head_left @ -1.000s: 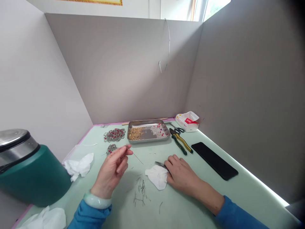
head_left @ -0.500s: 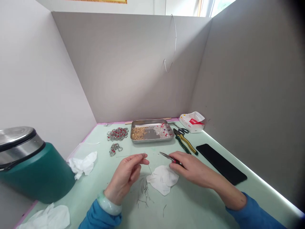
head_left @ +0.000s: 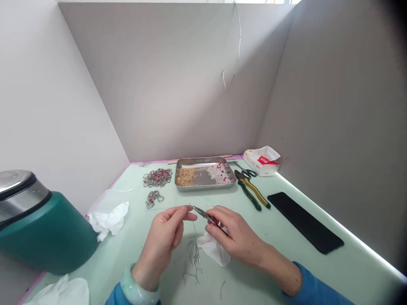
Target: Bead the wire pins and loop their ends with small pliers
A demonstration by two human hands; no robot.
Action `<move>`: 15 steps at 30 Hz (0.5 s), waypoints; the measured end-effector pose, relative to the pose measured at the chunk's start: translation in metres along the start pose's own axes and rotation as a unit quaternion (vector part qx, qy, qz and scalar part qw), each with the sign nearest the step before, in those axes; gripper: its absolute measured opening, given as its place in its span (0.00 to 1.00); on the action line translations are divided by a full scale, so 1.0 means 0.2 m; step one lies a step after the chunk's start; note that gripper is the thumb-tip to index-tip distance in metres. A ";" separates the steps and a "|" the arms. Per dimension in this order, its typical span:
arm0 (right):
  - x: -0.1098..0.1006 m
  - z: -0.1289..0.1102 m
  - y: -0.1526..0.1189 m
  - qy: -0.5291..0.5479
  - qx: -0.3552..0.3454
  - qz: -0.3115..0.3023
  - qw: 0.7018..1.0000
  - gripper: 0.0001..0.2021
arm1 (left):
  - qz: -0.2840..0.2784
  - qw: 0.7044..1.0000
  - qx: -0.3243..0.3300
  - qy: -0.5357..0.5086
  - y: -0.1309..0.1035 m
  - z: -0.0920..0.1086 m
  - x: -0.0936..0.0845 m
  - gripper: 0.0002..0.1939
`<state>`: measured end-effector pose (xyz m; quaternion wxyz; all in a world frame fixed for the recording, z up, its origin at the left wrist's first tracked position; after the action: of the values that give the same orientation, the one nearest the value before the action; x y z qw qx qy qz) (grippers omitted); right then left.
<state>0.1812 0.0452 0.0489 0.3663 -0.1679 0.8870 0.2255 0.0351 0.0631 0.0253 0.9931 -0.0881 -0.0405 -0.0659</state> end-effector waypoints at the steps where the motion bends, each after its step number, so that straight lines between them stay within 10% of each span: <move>1: 0.00 0.00 0.00 0.002 -0.001 0.002 1.000 0.06 | 0.002 1.000 0.003 0.011 0.00 0.01 0.00 0.17; 15: 0.02 -0.03 -0.02 -0.008 -0.049 0.021 0.999 0.07 | 0.032 0.999 0.025 0.014 -0.03 0.06 0.02 0.10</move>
<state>0.1763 0.0386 0.0497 0.3604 -0.1653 0.8751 0.2775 0.0377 0.0580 0.0383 0.9971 -0.0633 -0.0254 -0.0340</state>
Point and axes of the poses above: each hand's wrist, its own y-axis towards the middle knuckle, its own x-axis out of the palm, z = x × y, the point moved 8 cm from there along y, towards the middle knuckle, and after that the axes turned 4 degrees about -z, right-handed, at the moved point
